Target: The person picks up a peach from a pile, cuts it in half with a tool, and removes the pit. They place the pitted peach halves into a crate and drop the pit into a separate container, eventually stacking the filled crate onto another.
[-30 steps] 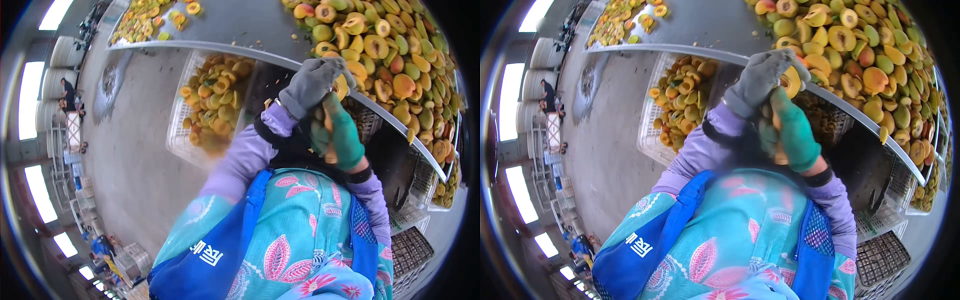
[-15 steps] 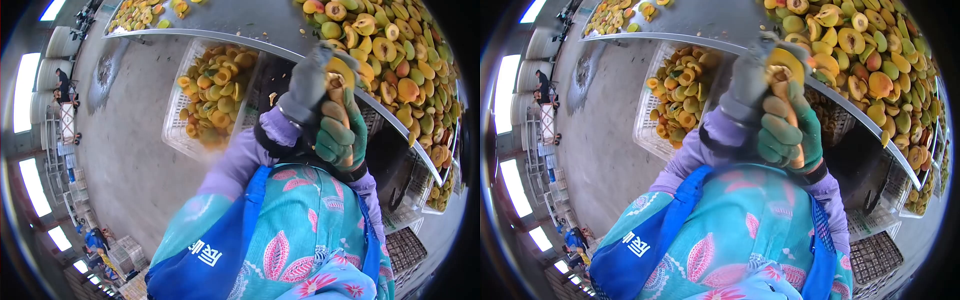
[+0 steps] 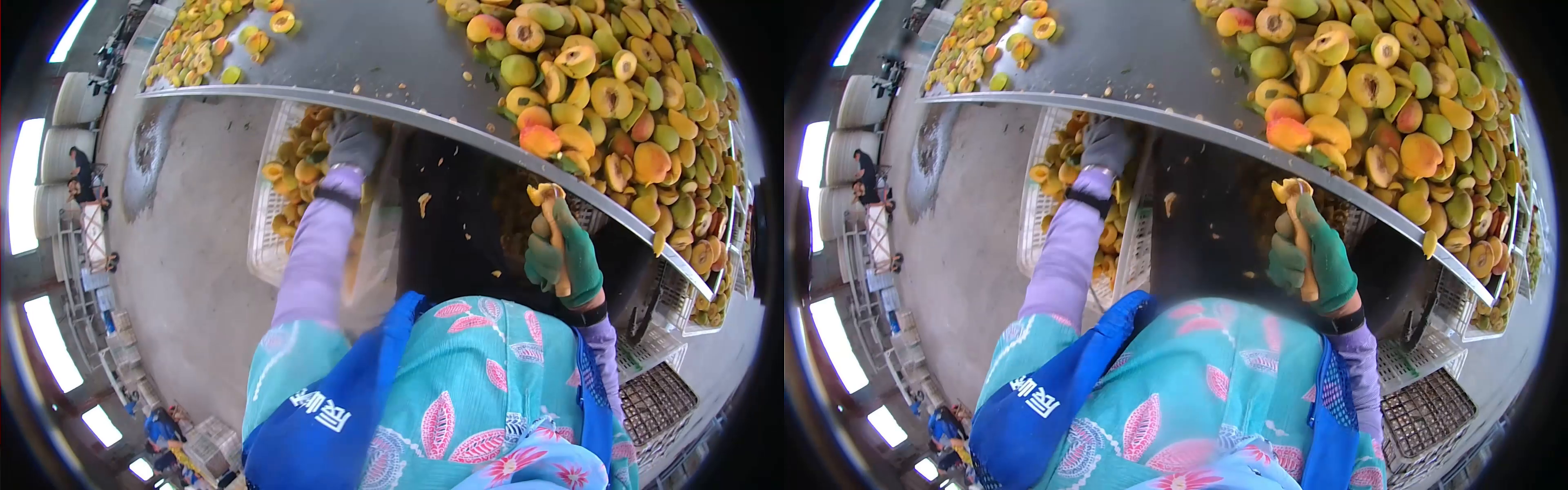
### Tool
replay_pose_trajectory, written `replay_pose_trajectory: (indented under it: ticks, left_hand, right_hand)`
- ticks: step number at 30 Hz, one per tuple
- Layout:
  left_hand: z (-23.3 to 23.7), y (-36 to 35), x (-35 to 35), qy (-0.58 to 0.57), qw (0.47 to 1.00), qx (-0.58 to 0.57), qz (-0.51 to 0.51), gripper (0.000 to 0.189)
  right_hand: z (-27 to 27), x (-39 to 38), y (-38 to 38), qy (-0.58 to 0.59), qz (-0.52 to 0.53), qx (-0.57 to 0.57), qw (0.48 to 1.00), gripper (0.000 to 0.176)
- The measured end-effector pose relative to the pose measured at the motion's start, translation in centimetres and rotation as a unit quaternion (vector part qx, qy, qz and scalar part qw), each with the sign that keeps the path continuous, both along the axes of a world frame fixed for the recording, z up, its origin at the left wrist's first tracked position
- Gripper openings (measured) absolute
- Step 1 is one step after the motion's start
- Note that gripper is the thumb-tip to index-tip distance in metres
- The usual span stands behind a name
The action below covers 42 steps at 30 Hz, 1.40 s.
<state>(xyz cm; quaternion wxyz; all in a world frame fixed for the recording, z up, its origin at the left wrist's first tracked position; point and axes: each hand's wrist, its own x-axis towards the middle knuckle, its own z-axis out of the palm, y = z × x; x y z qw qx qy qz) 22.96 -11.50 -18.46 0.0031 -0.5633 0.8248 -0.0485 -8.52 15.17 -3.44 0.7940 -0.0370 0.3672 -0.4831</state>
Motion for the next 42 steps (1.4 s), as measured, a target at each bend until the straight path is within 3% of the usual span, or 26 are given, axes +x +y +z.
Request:
replay_pose_trajectory:
  ticks: [2, 3, 6, 7, 10, 11, 14, 17, 19, 20, 22, 23, 24, 25, 27, 28, 30, 31, 32, 33, 35, 37, 40, 41, 42]
  left_hand:
    - [-3.1, -3.0, -1.8, -0.055, 0.994, 0.090, -0.025, 0.042]
    - [-3.7, -3.0, -1.5, -0.076, 0.996, 0.035, -0.020, 0.042]
    - [-0.5, -1.4, 0.8, -0.120, 0.982, 0.146, -0.022, 0.042]
    - [0.8, -0.5, 1.3, -0.120, 0.986, 0.111, 0.025, 0.041]
    - [4.2, 2.2, 4.6, -0.098, 0.974, 0.179, 0.096, 0.044]
    - [2.7, 3.1, 7.4, -0.137, 0.965, 0.207, 0.086, 0.057]
    - [4.9, 9.9, 11.2, -0.050, 0.981, 0.143, 0.120, 0.075]
    - [1.9, 14.7, 16.9, 0.094, 0.942, 0.184, 0.266, 0.084]
    - [-0.5, 17.2, 20.7, 0.116, 0.955, 0.172, 0.211, 0.069]
    - [-0.3, 18.2, 21.2, 0.103, 0.959, 0.172, 0.202, 0.062]
    - [2.6, 18.4, 20.1, 0.145, 0.927, 0.184, 0.292, 0.066]
    - [1.4, 19.0, 21.6, 0.189, 0.936, 0.086, 0.283, 0.063]
    - [3.1, 20.1, 21.0, 0.220, 0.874, 0.072, 0.426, 0.062]
    - [2.1, 21.6, 22.6, 0.262, 0.822, 0.026, 0.504, 0.057]
    - [-3.9, 26.2, 27.2, 0.459, 0.694, -0.020, 0.555, 0.047]
    - [-6.9, 28.3, 29.1, 0.617, 0.590, 0.017, 0.521, 0.042]
    - [-5.0, 27.9, 26.9, 0.824, 0.292, 0.125, 0.470, 0.020]
    - [-8.8, 27.8, 29.1, 0.860, 0.362, 0.257, 0.252, 0.010]
    - [-11.8, 28.7, 30.8, 0.755, 0.431, 0.176, 0.462, 0.009]
    - [-10.9, 27.9, 28.8, 0.727, 0.425, 0.157, 0.516, 0.008]
    - [-10.7, 26.0, 28.0, 0.731, 0.432, 0.162, 0.503, 0.007]
    - [-9.0, 24.6, 27.7, 0.739, 0.435, 0.172, 0.485, 0.007]
    - [-5.7, 26.2, 26.7, 0.757, 0.413, 0.203, 0.463, 0.008]
    - [-4.0, 26.3, 25.8, 0.756, 0.424, 0.221, 0.447, 0.009]
    - [-3.2, 26.5, 24.9, 0.727, 0.491, 0.237, 0.417, 0.009]
  right_hand:
    - [0.5, 0.0, -0.3, 0.016, -0.034, 0.005, 0.999, 0.040]
    - [0.6, -0.1, -0.7, 0.025, -0.050, 0.002, 0.998, 0.039]
    - [0.1, 0.9, -0.7, 0.028, -0.077, 0.014, 0.997, 0.038]
    - [-0.1, 1.3, -1.3, 0.011, -0.064, 0.009, 0.998, 0.041]
    - [0.3, 2.9, -3.4, 0.043, -0.001, 0.015, 0.999, 0.044]
    - [0.3, 3.3, -3.6, 0.063, 0.022, -0.012, 0.998, 0.047]
    - [0.5, 4.4, -4.0, 0.169, 0.064, -0.020, 0.983, 0.047]
    - [-0.1, 5.5, -3.7, 0.301, 0.040, -0.055, 0.951, 0.044]
    - [-0.9, 5.4, -3.2, 0.373, -0.010, -0.077, 0.924, 0.040]
    - [-1.0, 4.9, -3.1, 0.326, -0.003, -0.012, 0.945, 0.040]
    - [-1.6, 3.5, -3.2, 0.220, 0.025, 0.115, 0.968, 0.038]
    - [-1.5, 3.2, -3.1, 0.201, 0.033, 0.131, 0.970, 0.037]
    - [-1.3, 3.3, -2.9, 0.218, 0.030, 0.129, 0.967, 0.039]
    - [-1.1, 3.3, -2.7, 0.236, 0.021, 0.128, 0.963, 0.041]
    - [-1.7, 2.7, -2.4, 0.263, -0.007, 0.106, 0.959, 0.044]
    - [-2.7, 2.3, -2.3, 0.265, -0.017, 0.106, 0.958, 0.045]
    - [-4.7, 2.1, -1.7, 0.269, -0.039, 0.118, 0.955, 0.047]
    - [-4.1, 2.5, -1.3, 0.265, -0.036, 0.134, 0.954, 0.047]
    - [-2.7, 2.8, -1.1, 0.264, -0.033, 0.149, 0.952, 0.047]
    - [-1.7, 2.6, -1.4, 0.264, -0.033, 0.155, 0.952, 0.048]
    - [-3.6, 1.1, -0.3, 0.226, -0.066, 0.126, 0.964, 0.041]
    - [-10.2, 0.6, 0.5, 0.216, -0.123, 0.132, 0.960, 0.030]
    - [-9.3, -0.1, -1.0, 0.154, -0.110, 0.067, 0.980, 0.019]
    - [-5.6, 1.4, -1.8, 0.215, -0.062, 0.104, 0.969, 0.023]
    - [-3.5, 2.8, -2.6, 0.272, -0.023, 0.121, 0.954, 0.028]
